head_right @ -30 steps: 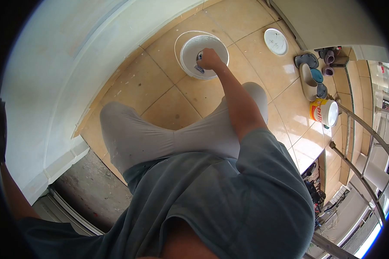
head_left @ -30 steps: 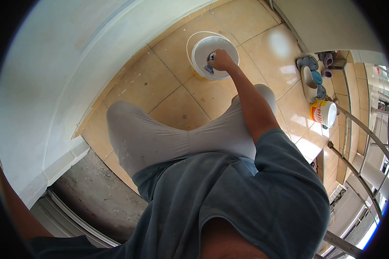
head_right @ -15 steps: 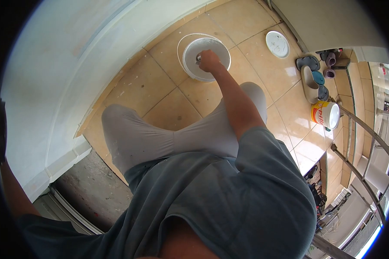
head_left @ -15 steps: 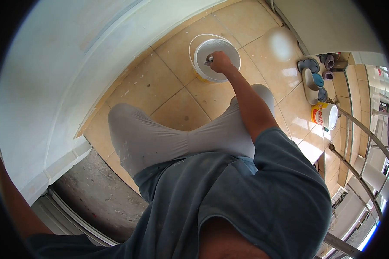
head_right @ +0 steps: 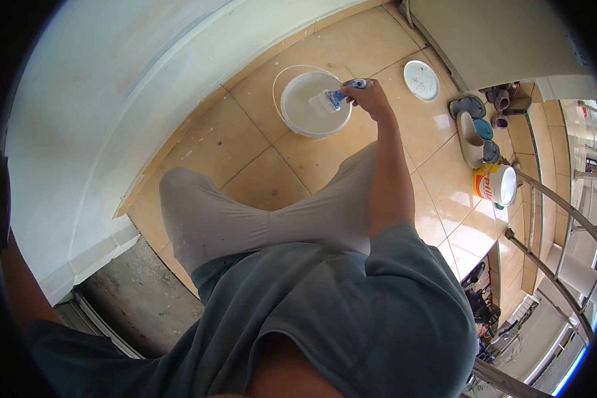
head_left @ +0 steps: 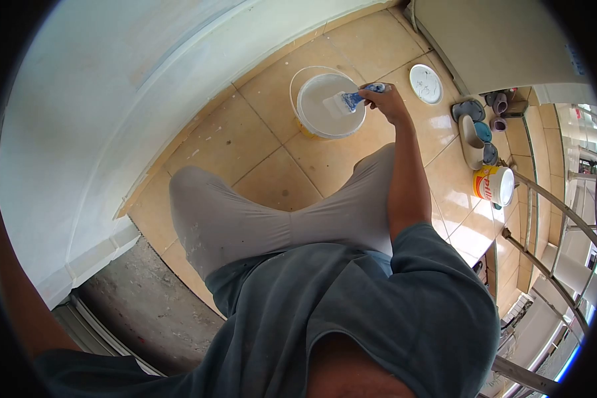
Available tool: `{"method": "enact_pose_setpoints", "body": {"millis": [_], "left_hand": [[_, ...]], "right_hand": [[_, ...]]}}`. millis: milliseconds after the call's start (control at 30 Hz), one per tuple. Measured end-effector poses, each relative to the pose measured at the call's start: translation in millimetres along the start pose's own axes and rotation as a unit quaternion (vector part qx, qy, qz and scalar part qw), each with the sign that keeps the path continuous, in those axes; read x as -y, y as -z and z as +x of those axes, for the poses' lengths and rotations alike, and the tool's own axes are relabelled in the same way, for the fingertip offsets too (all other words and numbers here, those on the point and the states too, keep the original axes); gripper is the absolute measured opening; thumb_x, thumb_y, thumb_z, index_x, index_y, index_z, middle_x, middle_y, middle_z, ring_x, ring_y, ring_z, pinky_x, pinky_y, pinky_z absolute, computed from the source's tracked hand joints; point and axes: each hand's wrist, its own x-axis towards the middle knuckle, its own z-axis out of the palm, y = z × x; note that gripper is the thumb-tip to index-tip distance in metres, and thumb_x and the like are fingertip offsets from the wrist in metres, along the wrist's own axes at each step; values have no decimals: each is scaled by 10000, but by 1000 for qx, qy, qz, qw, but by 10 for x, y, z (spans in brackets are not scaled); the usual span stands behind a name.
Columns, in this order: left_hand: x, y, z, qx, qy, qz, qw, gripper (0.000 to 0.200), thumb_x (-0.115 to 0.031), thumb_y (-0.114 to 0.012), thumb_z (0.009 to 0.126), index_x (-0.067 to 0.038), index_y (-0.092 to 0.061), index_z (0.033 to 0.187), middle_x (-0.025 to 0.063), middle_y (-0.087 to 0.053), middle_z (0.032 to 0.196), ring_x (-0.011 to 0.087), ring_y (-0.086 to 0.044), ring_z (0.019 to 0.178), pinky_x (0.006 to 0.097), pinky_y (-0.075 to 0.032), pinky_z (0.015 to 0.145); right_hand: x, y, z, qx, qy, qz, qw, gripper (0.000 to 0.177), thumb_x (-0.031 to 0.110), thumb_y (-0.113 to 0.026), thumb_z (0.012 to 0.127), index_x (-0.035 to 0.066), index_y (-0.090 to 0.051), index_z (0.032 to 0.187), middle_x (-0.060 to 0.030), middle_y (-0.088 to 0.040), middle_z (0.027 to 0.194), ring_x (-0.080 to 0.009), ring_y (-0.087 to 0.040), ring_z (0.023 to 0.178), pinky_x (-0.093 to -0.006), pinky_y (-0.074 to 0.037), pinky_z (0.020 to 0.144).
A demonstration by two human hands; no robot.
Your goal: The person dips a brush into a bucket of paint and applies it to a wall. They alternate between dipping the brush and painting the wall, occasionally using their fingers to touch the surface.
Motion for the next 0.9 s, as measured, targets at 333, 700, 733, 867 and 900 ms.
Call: {"method": "enact_pose_setpoints", "body": {"millis": [333, 700, 733, 867, 900], "left_hand": [[30, -45, 41, -2, -27, -3, 1000, 226, -146, -561, 917, -77, -774, 893, 128, -653, 760, 279, -596, 635, 422, -489, 595], [84, -174, -82, -45, 7, -41, 998, 221, -173, -568, 932, -95, -775, 929, 117, -677, 883, 287, -611, 751, 439, -472, 687], [126, -228, -116, -21, 12, -32, 999, 220, -178, -573, 934, -93, -775, 926, 118, -681, 885, 287, -614, 755, 439, -473, 687], [106, -145, -116, 46, 32, -25, 998, 224, -204, -587, 947, -81, -771, 911, 122, -691, 892, 289, -624, 762, 437, -473, 678], [84, -118, -94, 54, 37, -26, 998, 229, -212, -590, 951, -77, -769, 907, 122, -692, 893, 290, -625, 760, 436, -473, 674]], "right_hand": [[-523, 437, 119, -119, -126, 332, 927, 161, 161, -667, 938, 1, -666, 915, -48, -645, 777, -107, -544, 575, -222, -450, 500], [-474, 378, 194, -151, -164, 319, 921, 141, 180, -681, 925, 49, -638, 895, -18, -631, 763, -72, -499, 553, -189, -398, 468], [-473, 374, 186, -163, -165, 305, 924, 142, 178, -680, 922, 45, -642, 893, -19, -629, 755, -72, -494, 547, -192, -396, 466], [-410, 356, 132, -182, -154, 260, 936, 162, 181, -682, 911, 27, -659, 866, -17, -617, 727, -74, -487, 530, -205, -393, 473], [-405, 360, 140, -183, -145, 249, 940, 165, 181, -682, 909, 25, -661, 861, -17, -617, 725, -75, -486, 529, -208, -392, 475]]}}
